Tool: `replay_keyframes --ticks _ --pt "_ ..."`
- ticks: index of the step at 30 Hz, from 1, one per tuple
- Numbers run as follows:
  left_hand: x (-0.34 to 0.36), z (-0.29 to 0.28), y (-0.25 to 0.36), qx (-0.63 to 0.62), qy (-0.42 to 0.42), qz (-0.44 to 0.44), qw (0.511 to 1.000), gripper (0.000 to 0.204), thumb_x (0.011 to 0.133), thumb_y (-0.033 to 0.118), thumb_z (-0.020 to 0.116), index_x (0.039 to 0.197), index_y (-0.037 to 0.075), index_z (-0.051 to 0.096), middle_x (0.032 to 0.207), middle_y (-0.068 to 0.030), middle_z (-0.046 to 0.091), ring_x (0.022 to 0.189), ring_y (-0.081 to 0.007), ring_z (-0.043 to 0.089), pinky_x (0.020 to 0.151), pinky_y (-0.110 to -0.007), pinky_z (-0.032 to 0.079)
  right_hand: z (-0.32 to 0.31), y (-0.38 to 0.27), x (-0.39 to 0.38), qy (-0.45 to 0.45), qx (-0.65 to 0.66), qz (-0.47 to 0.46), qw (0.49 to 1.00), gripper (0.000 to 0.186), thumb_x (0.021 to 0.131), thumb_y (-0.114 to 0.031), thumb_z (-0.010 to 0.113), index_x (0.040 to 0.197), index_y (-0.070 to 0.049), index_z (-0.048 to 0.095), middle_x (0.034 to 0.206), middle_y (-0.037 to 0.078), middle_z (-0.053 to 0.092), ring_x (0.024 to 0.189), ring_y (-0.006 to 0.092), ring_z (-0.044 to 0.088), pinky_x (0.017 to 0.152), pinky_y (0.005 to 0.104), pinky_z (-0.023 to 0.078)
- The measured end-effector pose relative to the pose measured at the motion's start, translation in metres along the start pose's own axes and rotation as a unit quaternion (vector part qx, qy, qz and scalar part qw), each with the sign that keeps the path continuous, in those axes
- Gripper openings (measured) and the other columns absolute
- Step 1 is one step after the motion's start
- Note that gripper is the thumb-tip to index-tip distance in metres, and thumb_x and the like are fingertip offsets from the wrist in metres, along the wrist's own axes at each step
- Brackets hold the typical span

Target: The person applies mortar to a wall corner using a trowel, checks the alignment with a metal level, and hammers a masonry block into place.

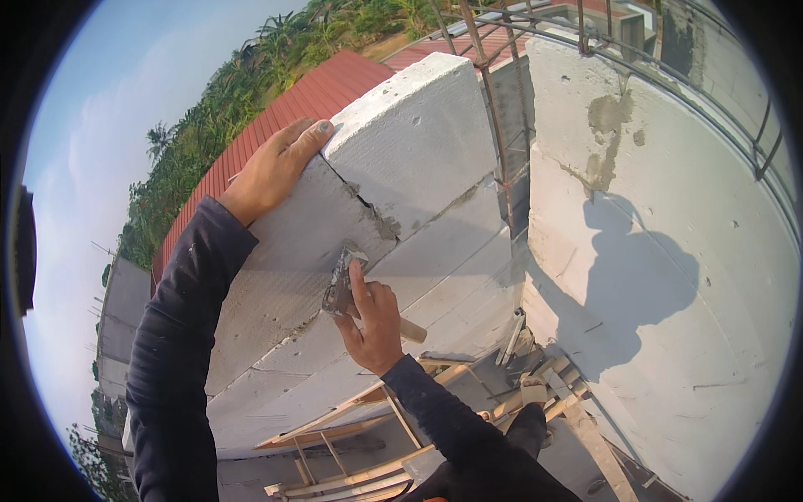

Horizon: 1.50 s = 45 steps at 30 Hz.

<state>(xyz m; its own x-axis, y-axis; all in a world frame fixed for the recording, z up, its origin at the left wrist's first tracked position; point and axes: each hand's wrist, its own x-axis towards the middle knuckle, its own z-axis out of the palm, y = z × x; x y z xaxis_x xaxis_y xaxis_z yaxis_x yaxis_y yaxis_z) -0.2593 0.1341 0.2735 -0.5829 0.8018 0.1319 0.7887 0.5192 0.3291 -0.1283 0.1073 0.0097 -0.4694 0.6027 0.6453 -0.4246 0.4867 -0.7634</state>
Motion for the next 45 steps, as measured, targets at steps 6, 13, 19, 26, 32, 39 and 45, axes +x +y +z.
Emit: replay_keyframes --ticks 6,13,19,26,32,39,45 --pt "-0.025 -0.012 -0.003 0.052 0.183 0.16 0.968 0.041 0.107 0.034 0.056 0.121 -0.004 0.063 0.116 -0.0228 0.069 0.111 -0.034 0.067 0.098 -0.043 0.052 -0.059 -0.059 -0.009 0.024 0.447 0.267 0.853 0.042 0.1 -0.041 0.052 0.106 -0.001 0.06 0.082 0.007 0.054 0.079 0.0184 0.054 0.074 0.0346 0.047" --pt "-0.22 0.087 0.027 -0.217 0.019 0.123 0.968 0.037 0.093 0.035 0.077 0.105 0.002 0.063 0.081 -0.0125 0.065 0.071 -0.0241 0.066 0.068 -0.037 0.052 -0.128 -0.089 -0.009 0.089 0.488 0.33 0.803 0.04 0.097 -0.032 0.051 0.111 0.003 0.064 0.101 0.016 0.068 0.099 0.0286 0.064 0.1 0.0444 0.045" --pt "-0.294 0.18 0.039 -0.357 -0.114 -0.033 0.927 0.067 0.096 0.054 0.07 0.13 -0.001 0.052 0.079 -0.0188 0.067 0.073 -0.0352 0.071 0.064 -0.042 0.052 -0.132 -0.105 -0.016 0.019 0.415 0.405 0.815 0.043 0.1 -0.031 0.052 0.121 0.004 0.064 0.116 0.015 0.068 0.115 0.0276 0.062 0.109 0.0428 0.043" --pt "-0.297 0.141 0.052 -0.259 -0.093 -0.056 0.96 0.06 0.096 0.048 0.069 0.127 -0.002 0.053 0.066 -0.0188 0.063 0.063 -0.0416 0.067 0.056 -0.047 0.048 -0.16 -0.111 -0.017 -0.048 -0.033 0.199 0.978 0.077 0.094 -0.025 0.071 0.156 0.002 0.034 0.149 0.017 0.048 0.134 0.0309 0.046 0.114 0.0437 0.035" --pt "-0.301 0.138 0.058 -0.196 -0.089 -0.07 0.974 0.057 0.096 0.045 0.069 0.124 -0.002 0.052 0.068 -0.019 0.065 0.065 -0.0423 0.068 0.058 -0.049 0.051 -0.171 -0.133 0.026 -0.164 -0.293 -0.058 0.94 0.07 0.084 -0.016 0.079 0.15 -0.012 0.053 0.153 0.017 0.044 0.141 0.0408 0.039 0.117 0.0534 0.031" --pt "-0.3 0.143 0.062 -0.137 -0.075 -0.046 0.987 0.053 0.099 0.041 0.066 0.125 -0.001 0.049 0.068 -0.0177 0.067 0.065 -0.0414 0.069 0.059 -0.05 0.053 -0.174 -0.127 0.024 -0.175 -0.279 -0.051 0.943 0.054 0.085 -0.012 0.077 0.138 -0.018 0.066 0.155 0.014 0.046 0.142 0.0421 0.037 0.118 0.0539 0.031" --pt "-0.296 0.142 0.062 -0.087 -0.102 -0.074 0.988 0.052 0.099 0.043 0.065 0.124 0.0 0.049 0.068 -0.0194 0.068 0.067 -0.0422 0.07 0.061 -0.051 0.054 -0.166 -0.108 0.016 -0.173 -0.246 -0.04 0.953 0.041 0.084 -0.01 0.076 0.125 -0.016 0.071 0.154 0.014 0.049 0.142 0.042 0.038 0.118 0.0542 0.031"
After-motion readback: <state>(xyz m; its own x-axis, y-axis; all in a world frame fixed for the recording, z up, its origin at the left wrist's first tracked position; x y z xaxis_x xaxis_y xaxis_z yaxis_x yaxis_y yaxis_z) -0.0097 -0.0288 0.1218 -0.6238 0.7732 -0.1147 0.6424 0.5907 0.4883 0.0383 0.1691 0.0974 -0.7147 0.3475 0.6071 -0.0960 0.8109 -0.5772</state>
